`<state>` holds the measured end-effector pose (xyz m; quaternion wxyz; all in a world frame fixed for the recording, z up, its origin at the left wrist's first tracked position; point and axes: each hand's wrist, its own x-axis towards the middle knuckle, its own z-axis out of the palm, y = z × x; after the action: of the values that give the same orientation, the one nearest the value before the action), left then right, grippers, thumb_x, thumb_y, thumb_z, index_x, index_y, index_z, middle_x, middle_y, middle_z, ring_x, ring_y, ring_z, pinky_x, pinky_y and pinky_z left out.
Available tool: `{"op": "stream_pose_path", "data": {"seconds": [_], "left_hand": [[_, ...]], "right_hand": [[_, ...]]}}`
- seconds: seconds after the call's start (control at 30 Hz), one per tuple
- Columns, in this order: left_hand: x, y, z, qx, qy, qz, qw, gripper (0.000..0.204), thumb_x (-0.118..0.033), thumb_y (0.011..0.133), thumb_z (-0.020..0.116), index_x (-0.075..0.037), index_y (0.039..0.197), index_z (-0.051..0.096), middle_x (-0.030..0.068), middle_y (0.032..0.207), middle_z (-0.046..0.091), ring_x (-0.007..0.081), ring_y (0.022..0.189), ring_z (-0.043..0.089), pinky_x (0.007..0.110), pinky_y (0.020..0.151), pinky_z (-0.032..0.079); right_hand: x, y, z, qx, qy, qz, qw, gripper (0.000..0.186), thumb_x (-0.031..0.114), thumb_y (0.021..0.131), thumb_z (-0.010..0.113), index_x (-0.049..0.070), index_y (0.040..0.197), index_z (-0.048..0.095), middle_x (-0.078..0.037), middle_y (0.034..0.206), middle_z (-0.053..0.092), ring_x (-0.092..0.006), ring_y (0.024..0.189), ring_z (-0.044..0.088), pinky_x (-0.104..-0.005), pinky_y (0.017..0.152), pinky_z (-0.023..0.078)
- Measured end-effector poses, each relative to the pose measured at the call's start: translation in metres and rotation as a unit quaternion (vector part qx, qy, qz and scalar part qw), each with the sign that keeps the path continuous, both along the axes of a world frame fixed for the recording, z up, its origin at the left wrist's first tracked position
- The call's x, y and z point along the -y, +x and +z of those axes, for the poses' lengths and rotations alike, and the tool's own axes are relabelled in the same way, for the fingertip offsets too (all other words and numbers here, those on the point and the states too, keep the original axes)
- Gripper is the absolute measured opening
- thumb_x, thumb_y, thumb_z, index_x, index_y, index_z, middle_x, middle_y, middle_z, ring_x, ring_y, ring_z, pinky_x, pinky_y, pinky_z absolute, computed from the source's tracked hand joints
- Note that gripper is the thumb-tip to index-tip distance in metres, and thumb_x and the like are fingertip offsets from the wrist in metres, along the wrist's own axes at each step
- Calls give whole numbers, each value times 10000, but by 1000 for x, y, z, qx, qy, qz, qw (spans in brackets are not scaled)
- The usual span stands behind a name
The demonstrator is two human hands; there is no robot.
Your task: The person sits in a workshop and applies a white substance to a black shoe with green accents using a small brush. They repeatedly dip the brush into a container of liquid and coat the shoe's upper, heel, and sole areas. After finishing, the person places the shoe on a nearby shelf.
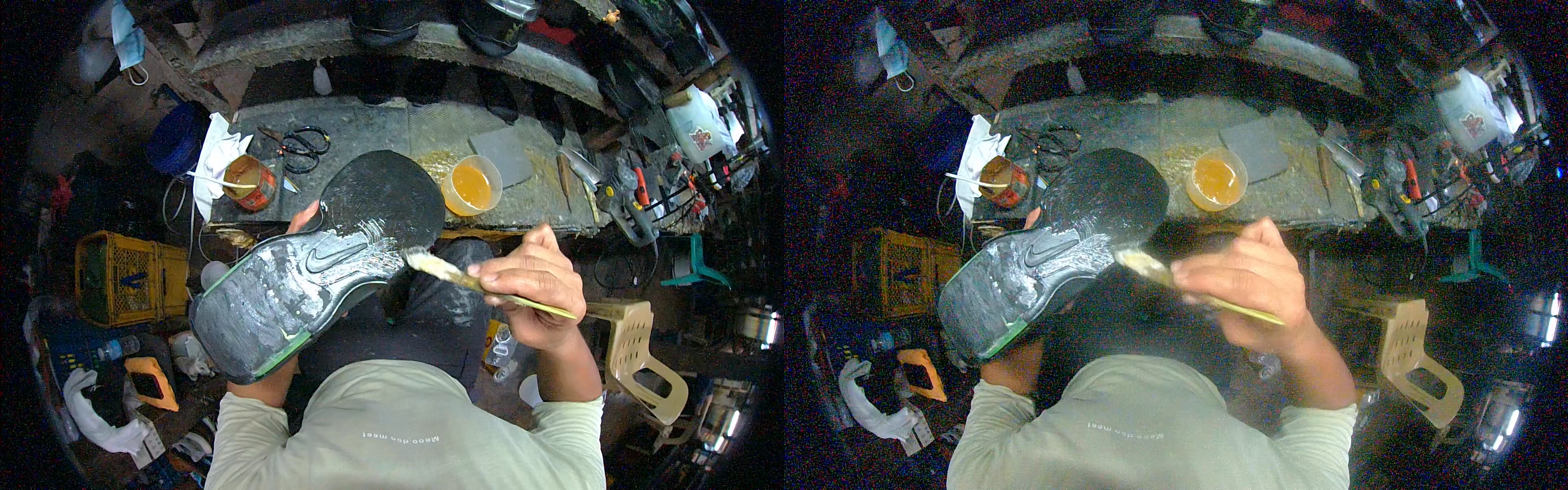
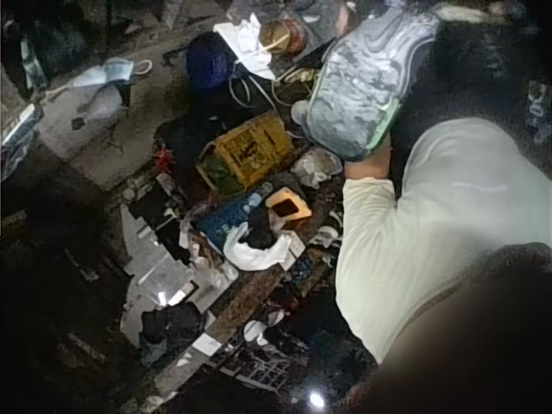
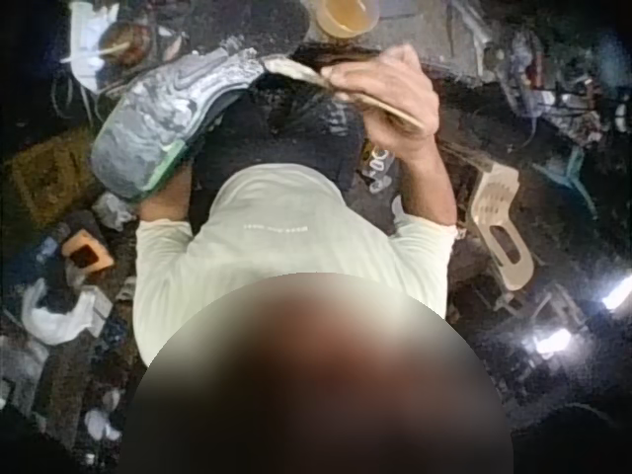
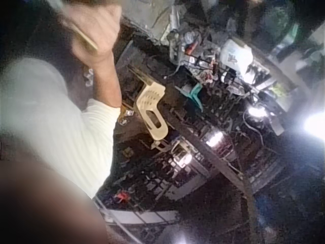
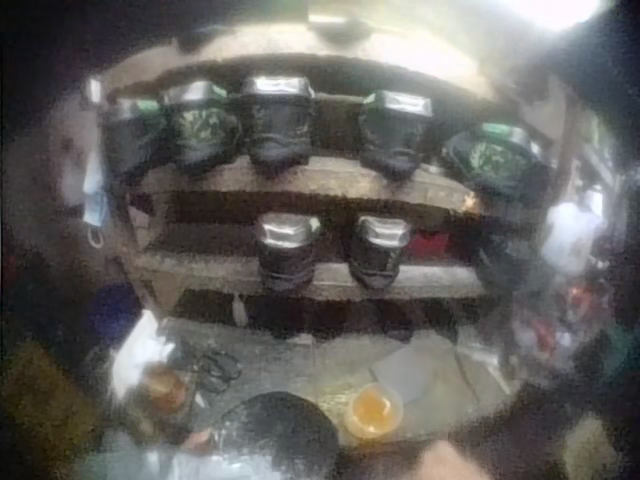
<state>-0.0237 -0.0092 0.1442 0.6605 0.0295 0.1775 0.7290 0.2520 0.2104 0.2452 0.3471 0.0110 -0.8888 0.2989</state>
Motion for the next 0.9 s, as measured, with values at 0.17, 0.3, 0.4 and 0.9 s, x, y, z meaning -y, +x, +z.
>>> {"op": "stream_pose_path", "data": {"seconds": [0.17,0.3,0.4,0.9], "left_hand": [[-4,-1,2,-7,4,1,1000,891,-685,987,421,39,1506,383,356,1325,576,402,953,724,476,711,641],[-21,-1,4,-47,12,-22,999,931,-713,981,419,44,1521,366,370,1332,567,414,945,726,482,691,646],[-33,-4,3,-43,107,-38,993,1076,-809,891,481,52,1526,356,438,1331,520,445,971,711,467,753,642],[-2,-15,-56,-317,-15,260,912,737,-297,800,744,-13,1434,498,140,1349,620,319,1214,620,478,1062,497]], "right_hand": [[-4,16,-1,-78,-158,-46,983,75,65,865,747,40,936,756,-67,866,780,-172,712,698,-353,734,439],[-40,24,-20,1,-182,-342,922,158,80,943,691,-25,1048,745,-106,1025,757,-178,916,697,-318,865,542],[-62,14,-45,57,-155,-302,939,194,99,970,688,-12,1125,728,-84,1021,747,-148,939,672,-293,862,522],[-83,-2,-77,96,-295,-267,913,204,181,977,695,9,1080,730,-106,1037,761,-189,969,706,-322,889,533]]}}
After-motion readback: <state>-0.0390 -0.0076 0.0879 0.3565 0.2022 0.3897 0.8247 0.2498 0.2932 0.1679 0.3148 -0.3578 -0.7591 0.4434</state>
